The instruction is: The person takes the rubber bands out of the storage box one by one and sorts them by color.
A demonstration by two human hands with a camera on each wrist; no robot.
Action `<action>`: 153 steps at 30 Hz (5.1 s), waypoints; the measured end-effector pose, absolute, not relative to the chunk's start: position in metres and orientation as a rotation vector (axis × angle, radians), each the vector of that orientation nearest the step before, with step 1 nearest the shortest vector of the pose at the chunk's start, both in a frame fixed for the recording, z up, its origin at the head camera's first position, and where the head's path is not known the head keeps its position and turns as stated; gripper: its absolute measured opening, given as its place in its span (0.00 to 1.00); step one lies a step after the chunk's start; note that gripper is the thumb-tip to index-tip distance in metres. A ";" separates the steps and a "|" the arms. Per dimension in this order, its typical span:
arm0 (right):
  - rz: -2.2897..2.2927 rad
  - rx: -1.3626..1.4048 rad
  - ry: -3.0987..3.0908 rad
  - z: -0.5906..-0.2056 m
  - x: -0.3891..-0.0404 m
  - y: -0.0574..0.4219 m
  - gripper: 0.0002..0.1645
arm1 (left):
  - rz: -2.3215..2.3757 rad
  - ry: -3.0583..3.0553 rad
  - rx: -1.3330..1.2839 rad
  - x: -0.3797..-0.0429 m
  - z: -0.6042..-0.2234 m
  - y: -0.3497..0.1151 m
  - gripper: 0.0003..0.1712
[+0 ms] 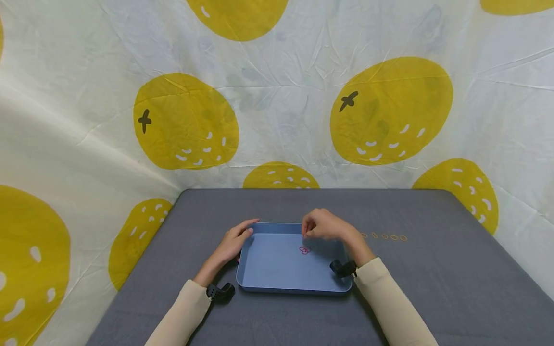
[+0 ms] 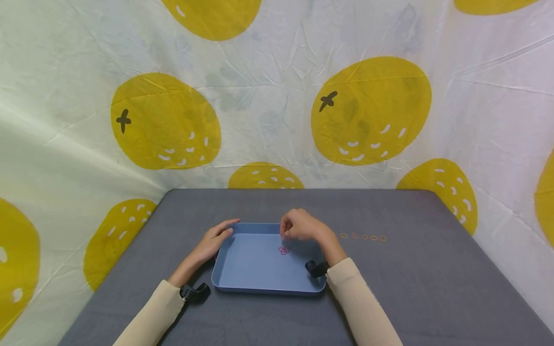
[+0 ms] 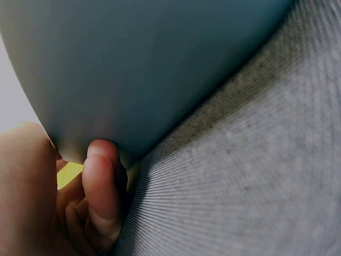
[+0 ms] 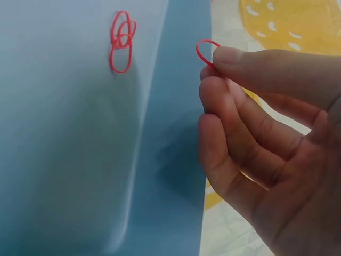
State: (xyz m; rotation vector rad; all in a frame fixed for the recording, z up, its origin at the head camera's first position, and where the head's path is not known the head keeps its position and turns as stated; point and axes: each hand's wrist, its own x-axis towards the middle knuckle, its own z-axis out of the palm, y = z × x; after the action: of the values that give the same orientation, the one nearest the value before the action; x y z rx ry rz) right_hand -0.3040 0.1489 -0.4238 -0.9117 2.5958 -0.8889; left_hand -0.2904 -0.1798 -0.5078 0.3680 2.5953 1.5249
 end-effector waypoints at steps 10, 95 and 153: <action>-0.924 -0.891 2.589 -0.417 -0.303 0.152 0.08 | 1.533 2.590 0.365 -0.291 -0.508 -0.181 0.22; -0.998 -0.404 2.809 -0.423 -0.270 0.380 0.09 | 1.524 2.600 0.416 -0.290 -0.509 -0.182 0.22; -0.940 -0.587 2.534 -0.441 -0.284 0.305 0.02 | 1.561 2.582 0.394 -0.292 -0.511 -0.183 0.22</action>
State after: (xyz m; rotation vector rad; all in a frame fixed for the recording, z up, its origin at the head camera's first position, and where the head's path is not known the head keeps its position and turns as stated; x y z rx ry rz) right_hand -0.2836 0.3046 -0.4414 -0.5867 2.5341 -0.9402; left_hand -0.2921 -0.1831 -0.5105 0.3945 2.5817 1.5614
